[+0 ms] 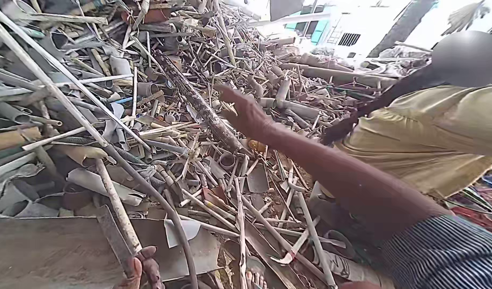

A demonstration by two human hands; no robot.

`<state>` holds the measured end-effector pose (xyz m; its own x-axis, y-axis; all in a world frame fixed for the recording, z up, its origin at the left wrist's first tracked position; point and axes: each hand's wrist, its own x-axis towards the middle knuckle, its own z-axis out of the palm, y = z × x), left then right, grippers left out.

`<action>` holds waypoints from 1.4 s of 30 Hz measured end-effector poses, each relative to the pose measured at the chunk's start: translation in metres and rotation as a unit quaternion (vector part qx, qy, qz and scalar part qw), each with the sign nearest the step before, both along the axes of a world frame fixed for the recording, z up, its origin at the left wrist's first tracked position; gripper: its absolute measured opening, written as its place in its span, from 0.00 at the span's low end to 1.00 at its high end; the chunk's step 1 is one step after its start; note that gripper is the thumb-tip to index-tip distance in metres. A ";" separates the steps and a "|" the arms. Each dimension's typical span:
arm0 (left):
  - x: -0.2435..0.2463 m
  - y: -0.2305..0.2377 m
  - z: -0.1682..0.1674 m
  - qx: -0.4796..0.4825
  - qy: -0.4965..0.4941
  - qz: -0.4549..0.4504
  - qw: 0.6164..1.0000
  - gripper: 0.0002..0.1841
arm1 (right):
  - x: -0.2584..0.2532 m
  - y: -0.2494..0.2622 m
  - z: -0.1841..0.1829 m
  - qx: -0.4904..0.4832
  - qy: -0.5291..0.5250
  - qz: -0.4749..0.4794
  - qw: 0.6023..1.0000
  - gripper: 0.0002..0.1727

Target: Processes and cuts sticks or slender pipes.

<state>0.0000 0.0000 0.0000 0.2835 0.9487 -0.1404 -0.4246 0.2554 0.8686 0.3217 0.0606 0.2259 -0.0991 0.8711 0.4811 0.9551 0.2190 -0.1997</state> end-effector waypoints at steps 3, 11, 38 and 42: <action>0.016 -0.009 0.000 -0.043 -0.006 -0.003 0.999 0.30 | -0.038 -0.058 -0.173 -0.319 -0.027 0.059 0.946 0.26; 0.074 -0.054 0.002 -0.084 0.079 -0.006 0.993 0.29 | -0.068 -0.222 -0.268 -0.448 0.284 0.067 0.845 0.24; 0.094 -0.181 -0.021 -0.011 0.192 -0.116 0.975 0.12 | -0.146 -0.350 -0.251 -0.338 0.571 -0.089 0.743 0.29; 0.064 -0.183 -0.012 0.047 0.255 -0.234 0.937 0.21 | -0.131 -0.351 -0.241 -0.302 0.604 -0.103 0.731 0.17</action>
